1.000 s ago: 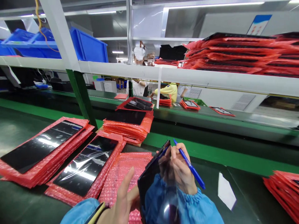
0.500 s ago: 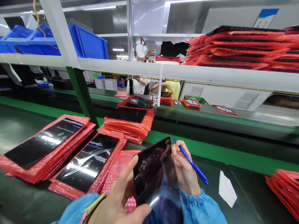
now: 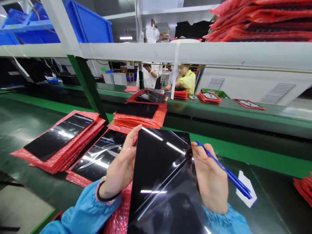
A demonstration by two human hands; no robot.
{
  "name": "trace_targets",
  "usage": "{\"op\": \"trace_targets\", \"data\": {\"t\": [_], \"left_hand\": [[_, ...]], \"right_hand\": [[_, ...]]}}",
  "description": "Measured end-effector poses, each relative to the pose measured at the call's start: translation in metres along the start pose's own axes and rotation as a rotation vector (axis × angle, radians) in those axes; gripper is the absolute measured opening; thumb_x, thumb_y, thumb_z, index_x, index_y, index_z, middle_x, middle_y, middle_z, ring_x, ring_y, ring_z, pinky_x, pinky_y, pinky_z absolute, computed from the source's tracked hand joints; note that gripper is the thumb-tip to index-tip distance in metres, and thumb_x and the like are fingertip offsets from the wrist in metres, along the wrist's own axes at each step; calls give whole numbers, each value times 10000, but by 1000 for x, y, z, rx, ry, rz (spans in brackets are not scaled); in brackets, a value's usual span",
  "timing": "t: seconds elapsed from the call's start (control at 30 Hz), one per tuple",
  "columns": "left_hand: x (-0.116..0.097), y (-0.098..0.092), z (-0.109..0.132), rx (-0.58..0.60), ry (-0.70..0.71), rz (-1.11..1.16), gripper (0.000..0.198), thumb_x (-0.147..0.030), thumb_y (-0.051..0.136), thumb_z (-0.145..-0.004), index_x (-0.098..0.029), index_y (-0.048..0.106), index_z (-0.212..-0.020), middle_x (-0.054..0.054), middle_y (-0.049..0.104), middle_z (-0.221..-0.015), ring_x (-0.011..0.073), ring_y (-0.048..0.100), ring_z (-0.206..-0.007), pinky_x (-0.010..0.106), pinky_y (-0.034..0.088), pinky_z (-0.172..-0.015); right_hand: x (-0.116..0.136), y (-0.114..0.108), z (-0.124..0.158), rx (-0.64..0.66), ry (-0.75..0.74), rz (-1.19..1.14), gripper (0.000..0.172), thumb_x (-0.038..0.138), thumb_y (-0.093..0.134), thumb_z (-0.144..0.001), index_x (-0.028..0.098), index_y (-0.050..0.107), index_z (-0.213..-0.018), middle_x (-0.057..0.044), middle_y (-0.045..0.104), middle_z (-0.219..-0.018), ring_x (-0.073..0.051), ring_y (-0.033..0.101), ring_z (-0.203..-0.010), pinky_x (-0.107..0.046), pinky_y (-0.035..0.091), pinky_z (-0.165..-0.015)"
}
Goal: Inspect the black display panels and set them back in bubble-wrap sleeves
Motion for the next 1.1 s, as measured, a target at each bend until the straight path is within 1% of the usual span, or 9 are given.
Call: {"op": "trace_targets", "data": {"t": [0.1,0.2,0.43,0.6,0.73,0.8,0.9,1.0,1.1], "left_hand": [[2,-1,-3,-45,11,-20,625,-387,464,-888,-262,259,-1465,38,706,-987,255,669,-991,408,527,-849],[4,-2,-4,-52,3,18,602,-362,466,-900,-258,281,-1463,47,694,-1056,257,657,-1025,415,518,-881],[5,-3,-8,-112,-18,141,504,-266,482,-921,-275,399,-1418,29,662,-1176,249,600,-1147,413,449,-1007],[6,-5,-11,-187,9,105,456,-229,495,-913,-250,491,-1369,10,641,-1251,244,506,-1277,394,353,-1109],[9,-8,-15,-205,11,107,422,-222,452,-928,-252,527,-1342,-16,585,-1357,229,391,-1381,393,248,-1179],[10,-9,-13,-196,46,70,410,-254,443,-946,-268,532,-1345,-42,525,-1428,205,280,-1440,368,180,-1208],[9,-10,-4,-180,160,-111,400,-312,403,-987,-333,506,-1373,-113,383,-1528,149,121,-1481,289,90,-1222],[6,-8,11,-91,288,-294,434,-400,290,-1012,-416,387,-1435,-175,244,-1570,133,24,-1483,257,56,-1220],[5,-8,26,38,392,-393,508,-535,203,-978,-453,250,-1477,-213,151,-1578,151,-8,-1479,252,33,-1221]], "right_hand": [[8,6,3,61,-21,-90,212,123,638,-637,235,476,-716,72,366,-591,-181,597,-822,-455,229,-1175],[11,8,4,14,-6,-162,177,82,589,-633,218,490,-688,74,313,-585,-161,568,-764,-434,186,-1203],[9,13,7,-52,75,-277,284,3,511,-515,199,455,-711,74,333,-661,-87,519,-678,-351,301,-1180],[8,12,4,-114,142,-300,348,-15,498,-475,195,439,-746,77,354,-659,-74,535,-657,-321,438,-1068],[6,17,8,-111,169,-263,342,0,564,-500,193,473,-767,78,399,-661,-76,583,-723,-229,469,-978],[5,19,13,-163,160,-175,372,3,633,-512,186,528,-818,77,460,-688,-65,578,-721,-183,475,-900],[5,20,22,-207,10,25,438,45,740,-510,204,584,-886,69,531,-723,-71,548,-717,-179,462,-759],[9,20,30,-51,-272,142,396,73,752,-544,230,568,-857,75,530,-672,-92,505,-663,-225,435,-712],[11,14,35,43,-451,191,416,77,751,-571,251,549,-889,78,548,-646,-112,481,-592,-278,431,-693]]}}
Point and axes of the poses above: each hand's wrist, its own z-axis away from the middle knuckle, its own y-axis out of the palm, x = y × z, the point moved 2 cm from there along -z, towards the middle knuckle
